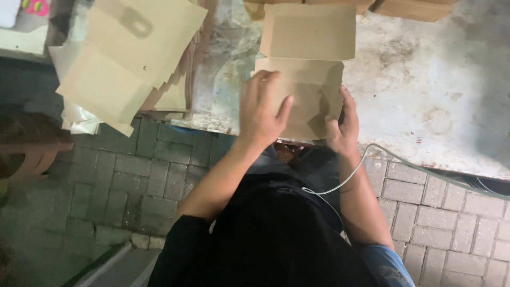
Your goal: The person folds flat cardboard sheets into small rectangular boxes by hand, tucking flaps and securing edges. Completed boxes are stacked on the table while new sheets are taken from a nearby pile.
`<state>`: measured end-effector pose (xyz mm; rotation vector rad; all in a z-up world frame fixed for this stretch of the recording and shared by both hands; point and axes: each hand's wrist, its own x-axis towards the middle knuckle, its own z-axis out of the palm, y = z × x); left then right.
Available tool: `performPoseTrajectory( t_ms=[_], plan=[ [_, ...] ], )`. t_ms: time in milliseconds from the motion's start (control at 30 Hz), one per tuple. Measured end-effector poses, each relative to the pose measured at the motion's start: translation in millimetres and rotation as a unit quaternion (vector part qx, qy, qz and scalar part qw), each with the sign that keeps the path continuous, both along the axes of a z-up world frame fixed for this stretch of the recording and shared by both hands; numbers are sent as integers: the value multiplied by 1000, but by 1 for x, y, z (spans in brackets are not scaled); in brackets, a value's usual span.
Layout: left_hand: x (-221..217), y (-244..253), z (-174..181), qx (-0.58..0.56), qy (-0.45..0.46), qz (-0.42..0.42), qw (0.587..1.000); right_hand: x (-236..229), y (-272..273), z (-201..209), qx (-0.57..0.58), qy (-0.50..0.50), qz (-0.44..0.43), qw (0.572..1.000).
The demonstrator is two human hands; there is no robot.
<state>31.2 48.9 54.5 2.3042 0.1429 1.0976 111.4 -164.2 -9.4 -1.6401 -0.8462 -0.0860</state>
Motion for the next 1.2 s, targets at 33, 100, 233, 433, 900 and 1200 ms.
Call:
performPoseTrajectory(
  t_ms=[33, 100, 233, 433, 900, 1200],
  plan=[
    [8, -5, 1, 2, 2, 8, 1000, 2, 4, -6, 2, 2, 8, 1000],
    [29, -25, 3, -109, 99, -83, 986, 5, 1, -14, 13, -63, 7, 998],
    [53, -40, 29, -46, 270, -95, 957, 3, 1, -3, -24, -87, -21, 996],
    [78, -44, 48, -194, 259, -105, 940, -1, -3, -2, -24, -86, -19, 996],
    [52, -57, -7, -104, 173, -148, 968, 12, -20, -18, 95, 121, -63, 986],
    [44, -72, -16, -215, 234, -150, 936, 16, -21, -21, 109, 185, -77, 974]
  ],
)
